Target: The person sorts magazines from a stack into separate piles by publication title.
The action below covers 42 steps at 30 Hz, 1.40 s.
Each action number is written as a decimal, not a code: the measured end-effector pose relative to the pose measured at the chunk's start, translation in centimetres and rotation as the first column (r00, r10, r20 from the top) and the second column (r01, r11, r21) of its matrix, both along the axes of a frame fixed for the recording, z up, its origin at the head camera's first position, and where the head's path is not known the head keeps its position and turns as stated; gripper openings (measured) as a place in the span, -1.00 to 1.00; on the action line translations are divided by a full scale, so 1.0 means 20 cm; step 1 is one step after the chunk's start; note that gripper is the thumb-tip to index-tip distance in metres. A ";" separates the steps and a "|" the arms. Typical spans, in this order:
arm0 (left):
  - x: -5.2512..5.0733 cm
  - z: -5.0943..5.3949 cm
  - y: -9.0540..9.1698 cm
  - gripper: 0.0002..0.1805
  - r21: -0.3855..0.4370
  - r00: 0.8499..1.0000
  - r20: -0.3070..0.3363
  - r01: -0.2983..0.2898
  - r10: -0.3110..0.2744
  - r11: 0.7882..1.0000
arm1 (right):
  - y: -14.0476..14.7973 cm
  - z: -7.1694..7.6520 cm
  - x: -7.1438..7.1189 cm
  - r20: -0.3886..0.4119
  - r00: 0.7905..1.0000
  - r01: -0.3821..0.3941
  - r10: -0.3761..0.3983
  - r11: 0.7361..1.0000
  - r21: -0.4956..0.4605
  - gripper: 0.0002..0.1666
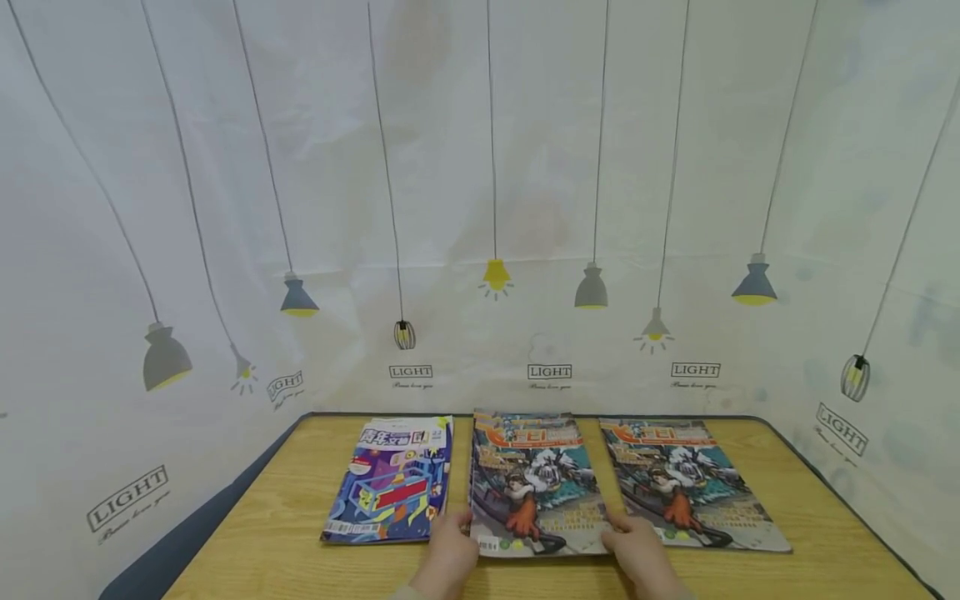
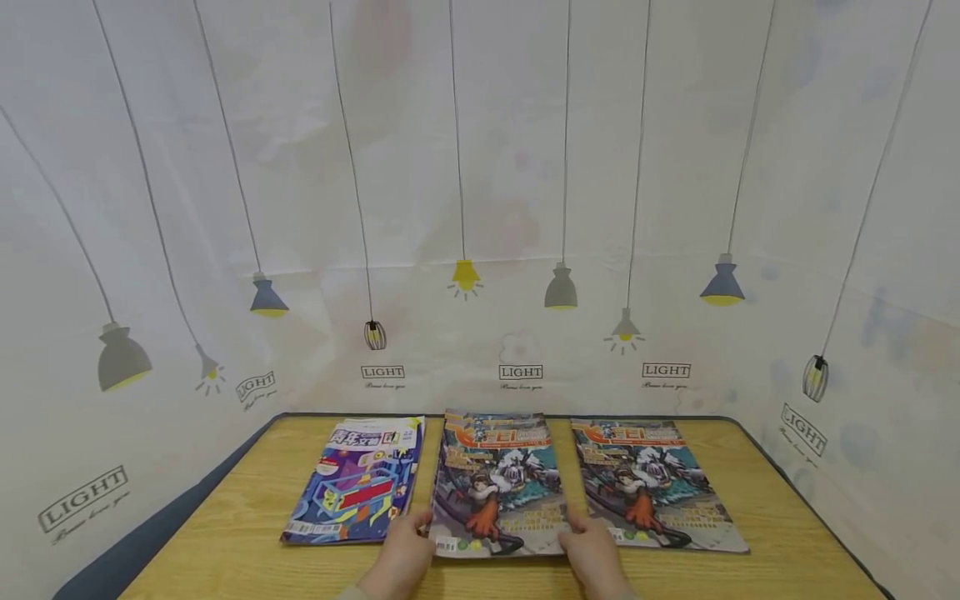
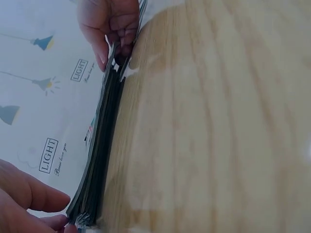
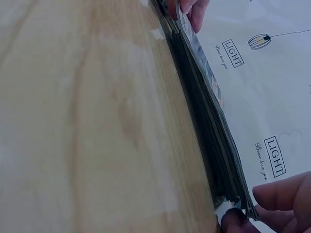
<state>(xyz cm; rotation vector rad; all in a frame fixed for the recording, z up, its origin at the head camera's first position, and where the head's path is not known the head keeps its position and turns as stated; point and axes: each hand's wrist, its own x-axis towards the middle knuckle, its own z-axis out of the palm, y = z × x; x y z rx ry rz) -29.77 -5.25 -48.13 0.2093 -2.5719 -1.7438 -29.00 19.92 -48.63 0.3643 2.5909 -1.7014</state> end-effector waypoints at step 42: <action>0.03 -0.11 -0.04 -0.27 0.436 0.972 0.028 0.197 -0.232 0.878 | 0.00 -0.07 0.05 -0.035 0.993 0.092 -0.112 0.930 -0.357 -0.24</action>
